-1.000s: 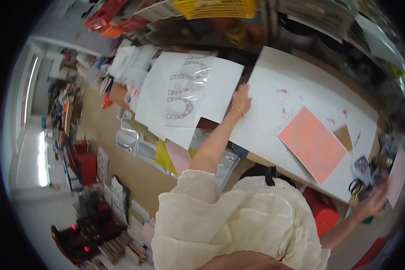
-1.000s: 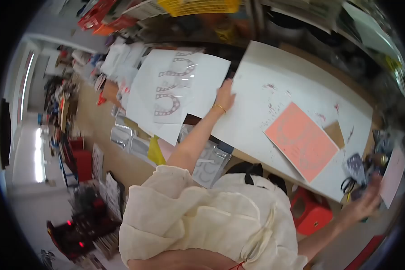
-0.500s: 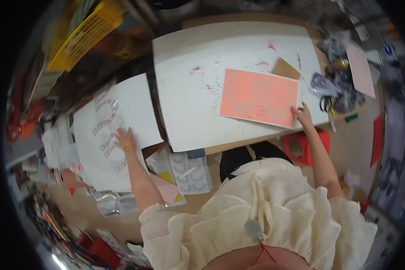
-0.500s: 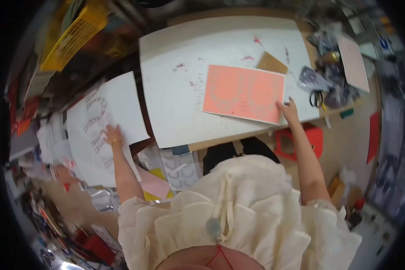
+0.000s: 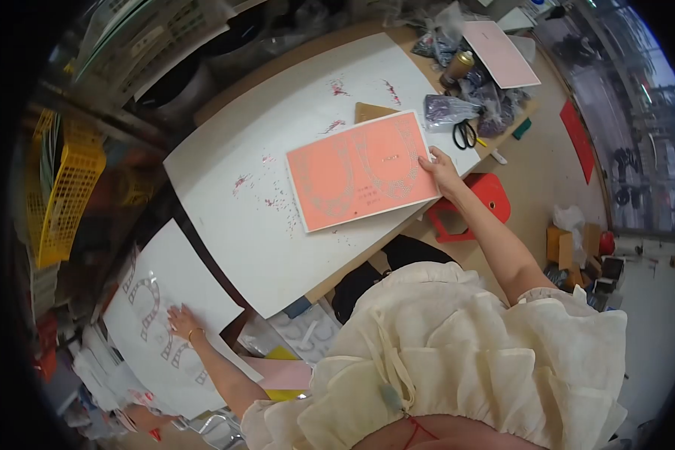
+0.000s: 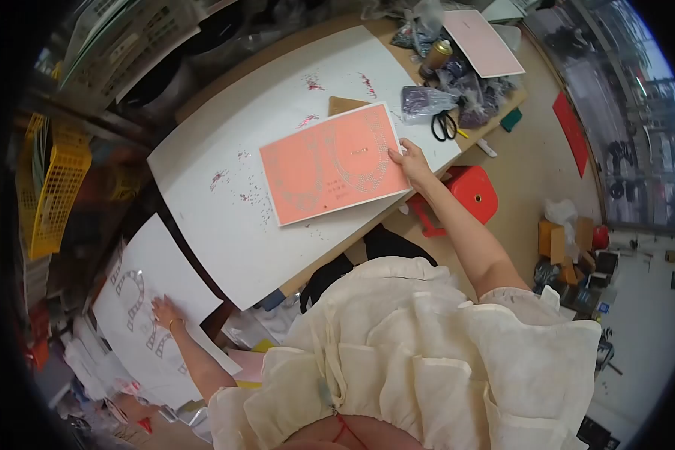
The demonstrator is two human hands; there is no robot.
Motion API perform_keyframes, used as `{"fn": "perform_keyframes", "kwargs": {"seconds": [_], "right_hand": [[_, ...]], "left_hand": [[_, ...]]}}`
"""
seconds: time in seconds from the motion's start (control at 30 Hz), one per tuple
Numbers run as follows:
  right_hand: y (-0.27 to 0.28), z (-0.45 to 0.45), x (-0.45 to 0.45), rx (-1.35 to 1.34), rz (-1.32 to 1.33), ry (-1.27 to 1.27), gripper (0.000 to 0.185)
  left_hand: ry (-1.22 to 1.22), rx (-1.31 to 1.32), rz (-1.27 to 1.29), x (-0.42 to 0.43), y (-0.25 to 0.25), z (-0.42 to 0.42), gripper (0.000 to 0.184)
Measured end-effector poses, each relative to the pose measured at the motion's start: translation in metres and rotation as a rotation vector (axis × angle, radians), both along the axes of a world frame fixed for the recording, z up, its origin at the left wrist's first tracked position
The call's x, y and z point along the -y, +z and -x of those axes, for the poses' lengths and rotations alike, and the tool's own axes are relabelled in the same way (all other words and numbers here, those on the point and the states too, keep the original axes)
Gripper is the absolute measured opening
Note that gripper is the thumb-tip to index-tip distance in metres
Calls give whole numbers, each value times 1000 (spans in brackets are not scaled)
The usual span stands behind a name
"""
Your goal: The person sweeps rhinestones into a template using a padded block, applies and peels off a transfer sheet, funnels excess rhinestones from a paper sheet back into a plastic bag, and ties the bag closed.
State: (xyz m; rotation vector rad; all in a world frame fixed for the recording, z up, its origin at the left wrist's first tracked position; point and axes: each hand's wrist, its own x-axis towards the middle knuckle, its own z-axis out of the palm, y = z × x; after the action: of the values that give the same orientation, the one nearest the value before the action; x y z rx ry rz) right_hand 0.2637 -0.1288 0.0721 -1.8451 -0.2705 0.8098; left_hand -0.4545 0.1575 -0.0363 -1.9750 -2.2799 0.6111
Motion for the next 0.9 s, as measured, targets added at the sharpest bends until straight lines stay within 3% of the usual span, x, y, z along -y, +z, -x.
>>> {"fn": "perform_keyframes", "kwargs": {"seconds": [0.13,0.23,0.33,0.4,0.47,0.73,0.9], "right_hand": [[32,5,0,-297,-106,-71,60],[44,14,-4,-392,-185,-174,54],[48,14,1,-484,-261,-269,47],[46,1,12,-1003,-473,-311,39],[45,-10,23,-1525,-689,-334,32],[72,-50,94,-1562,-956,-588,26],[58,-105,161,-1555,-1143,-505,27]], "left_hand": [[-40,-25,-160,-17,-22,20,48],[-174,91,-360,-32,-29,4,45],[-399,629,-471,-32,-4,-78,32],[-579,866,-495,-22,24,-154,29],[-606,1048,-351,-9,39,-216,28],[-819,1142,-111,87,67,-434,27],[-970,1176,-33,143,74,-521,25]]}}
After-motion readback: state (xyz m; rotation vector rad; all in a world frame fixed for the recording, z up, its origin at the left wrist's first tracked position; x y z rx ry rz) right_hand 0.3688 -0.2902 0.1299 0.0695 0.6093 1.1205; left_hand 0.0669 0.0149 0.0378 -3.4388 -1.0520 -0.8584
